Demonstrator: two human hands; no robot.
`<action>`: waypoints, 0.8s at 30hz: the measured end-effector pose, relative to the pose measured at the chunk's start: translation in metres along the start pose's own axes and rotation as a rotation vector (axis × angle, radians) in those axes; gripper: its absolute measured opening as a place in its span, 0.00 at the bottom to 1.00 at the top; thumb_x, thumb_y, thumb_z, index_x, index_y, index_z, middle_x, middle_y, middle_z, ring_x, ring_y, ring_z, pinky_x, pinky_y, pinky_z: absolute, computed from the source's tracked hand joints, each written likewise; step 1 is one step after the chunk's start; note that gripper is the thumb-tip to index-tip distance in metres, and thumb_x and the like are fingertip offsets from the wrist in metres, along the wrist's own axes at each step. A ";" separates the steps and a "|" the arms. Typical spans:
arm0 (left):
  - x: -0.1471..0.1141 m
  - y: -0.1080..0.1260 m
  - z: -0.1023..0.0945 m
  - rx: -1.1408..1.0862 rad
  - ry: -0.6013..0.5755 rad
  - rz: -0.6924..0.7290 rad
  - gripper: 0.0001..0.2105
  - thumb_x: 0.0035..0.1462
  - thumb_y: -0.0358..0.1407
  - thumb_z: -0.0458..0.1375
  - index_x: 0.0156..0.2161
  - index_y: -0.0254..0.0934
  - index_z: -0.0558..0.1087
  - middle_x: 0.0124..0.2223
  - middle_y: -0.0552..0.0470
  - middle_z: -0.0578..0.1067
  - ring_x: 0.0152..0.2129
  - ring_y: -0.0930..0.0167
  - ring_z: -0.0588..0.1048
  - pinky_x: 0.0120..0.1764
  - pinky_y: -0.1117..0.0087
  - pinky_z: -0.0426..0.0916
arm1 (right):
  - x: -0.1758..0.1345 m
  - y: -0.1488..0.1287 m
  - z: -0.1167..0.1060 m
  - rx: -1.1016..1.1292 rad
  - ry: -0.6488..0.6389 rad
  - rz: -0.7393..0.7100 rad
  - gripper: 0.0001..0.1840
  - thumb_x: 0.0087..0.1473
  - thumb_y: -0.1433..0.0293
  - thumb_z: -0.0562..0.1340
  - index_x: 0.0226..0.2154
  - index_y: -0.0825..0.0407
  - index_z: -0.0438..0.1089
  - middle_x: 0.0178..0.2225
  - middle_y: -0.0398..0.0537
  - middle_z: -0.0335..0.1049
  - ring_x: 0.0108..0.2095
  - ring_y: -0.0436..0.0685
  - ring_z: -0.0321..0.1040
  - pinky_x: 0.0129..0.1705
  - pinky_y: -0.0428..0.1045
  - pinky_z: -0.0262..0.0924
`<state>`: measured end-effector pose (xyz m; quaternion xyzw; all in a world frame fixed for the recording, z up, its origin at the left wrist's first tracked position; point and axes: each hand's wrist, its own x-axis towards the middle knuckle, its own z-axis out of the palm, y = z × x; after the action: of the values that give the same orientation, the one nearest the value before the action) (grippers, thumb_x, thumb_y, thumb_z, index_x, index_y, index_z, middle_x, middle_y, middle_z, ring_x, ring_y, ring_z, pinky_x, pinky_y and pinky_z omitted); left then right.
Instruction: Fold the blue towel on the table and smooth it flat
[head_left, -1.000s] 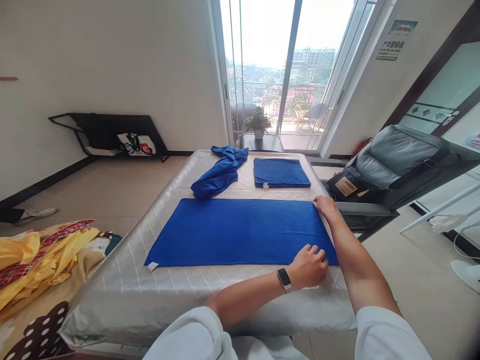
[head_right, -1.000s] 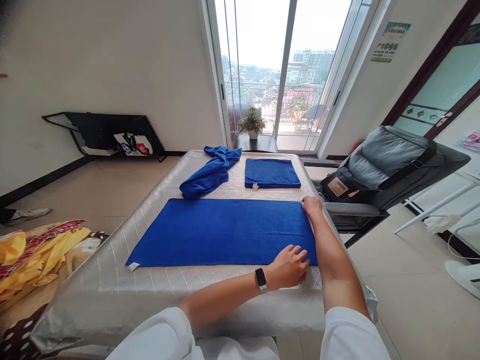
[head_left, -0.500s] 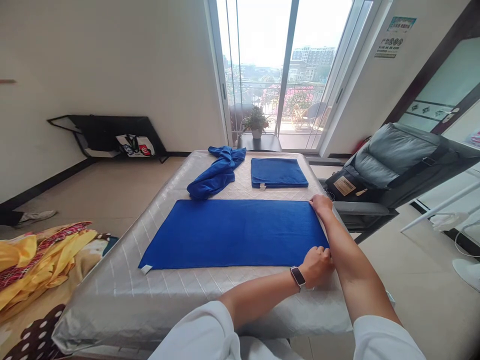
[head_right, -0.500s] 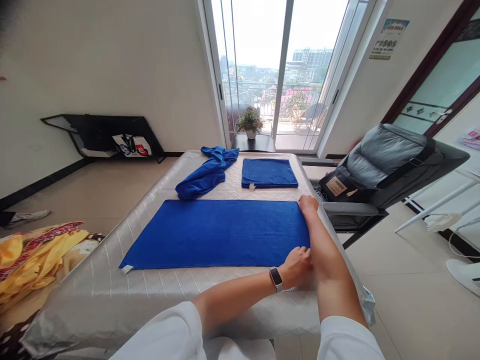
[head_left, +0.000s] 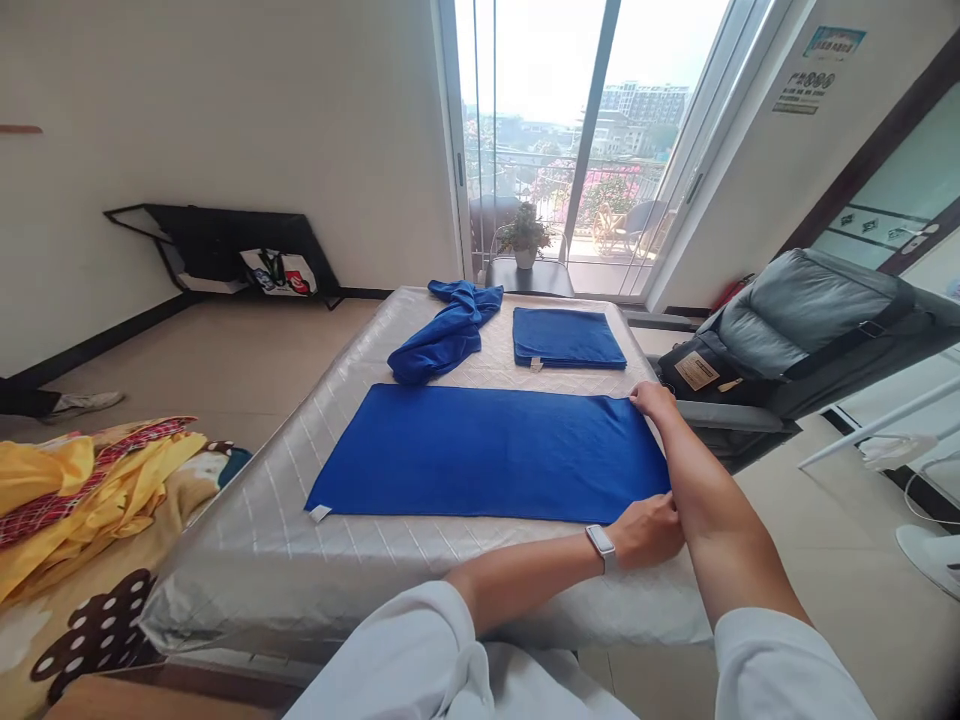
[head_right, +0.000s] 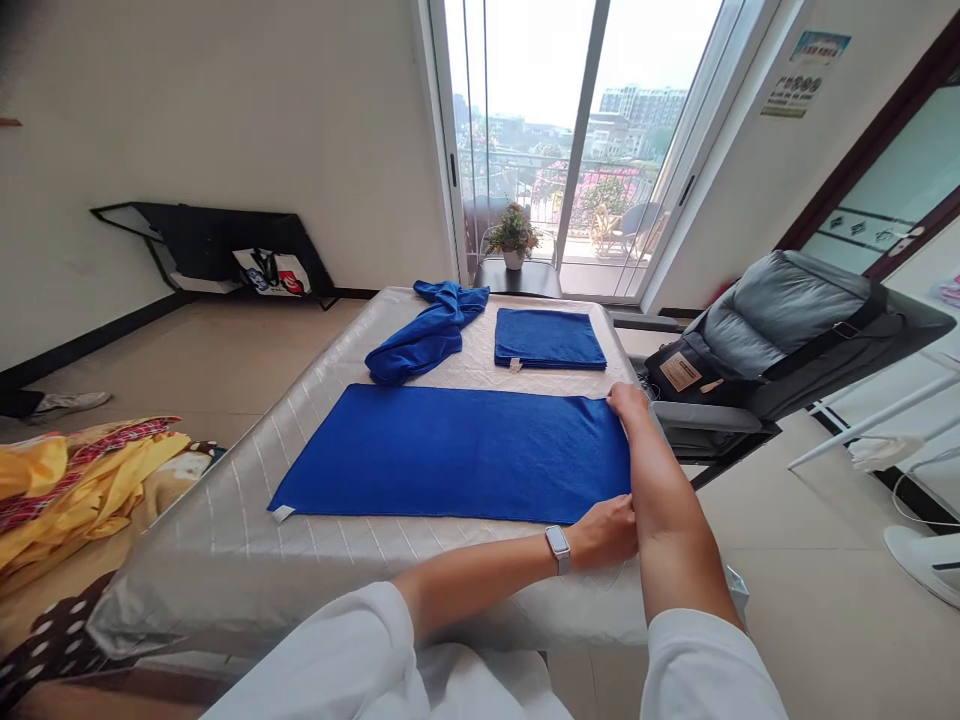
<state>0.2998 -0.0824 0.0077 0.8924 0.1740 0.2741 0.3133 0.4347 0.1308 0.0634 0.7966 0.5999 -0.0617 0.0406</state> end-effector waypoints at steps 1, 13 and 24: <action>-0.003 0.004 -0.007 0.043 0.013 -0.055 0.08 0.66 0.27 0.52 0.45 0.33 0.73 0.44 0.43 0.77 0.40 0.64 0.76 0.43 0.62 0.76 | 0.000 0.002 -0.005 0.005 -0.016 -0.007 0.14 0.63 0.67 0.65 0.49 0.48 0.82 0.55 0.63 0.77 0.54 0.67 0.76 0.49 0.54 0.69; -0.083 0.012 -0.112 -0.524 0.508 -0.397 0.03 0.54 0.30 0.61 0.35 0.37 0.72 0.34 0.54 0.76 0.30 0.74 0.76 0.36 0.74 0.73 | -0.007 -0.034 -0.083 0.389 -0.034 -0.119 0.17 0.67 0.73 0.58 0.53 0.55 0.78 0.40 0.64 0.82 0.39 0.62 0.82 0.47 0.55 0.75; -0.262 0.003 -0.211 -0.389 0.903 -0.731 0.07 0.54 0.41 0.57 0.32 0.40 0.68 0.26 0.60 0.66 0.22 0.74 0.67 0.28 0.73 0.62 | -0.040 -0.253 -0.075 0.794 -0.221 -0.732 0.10 0.52 0.75 0.72 0.40 0.54 0.81 0.33 0.46 0.83 0.36 0.55 0.80 0.43 0.49 0.75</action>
<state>-0.0324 -0.1131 0.0478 0.4973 0.5312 0.5268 0.4393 0.1848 0.1731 0.1459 0.4788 0.7606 -0.3768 -0.2244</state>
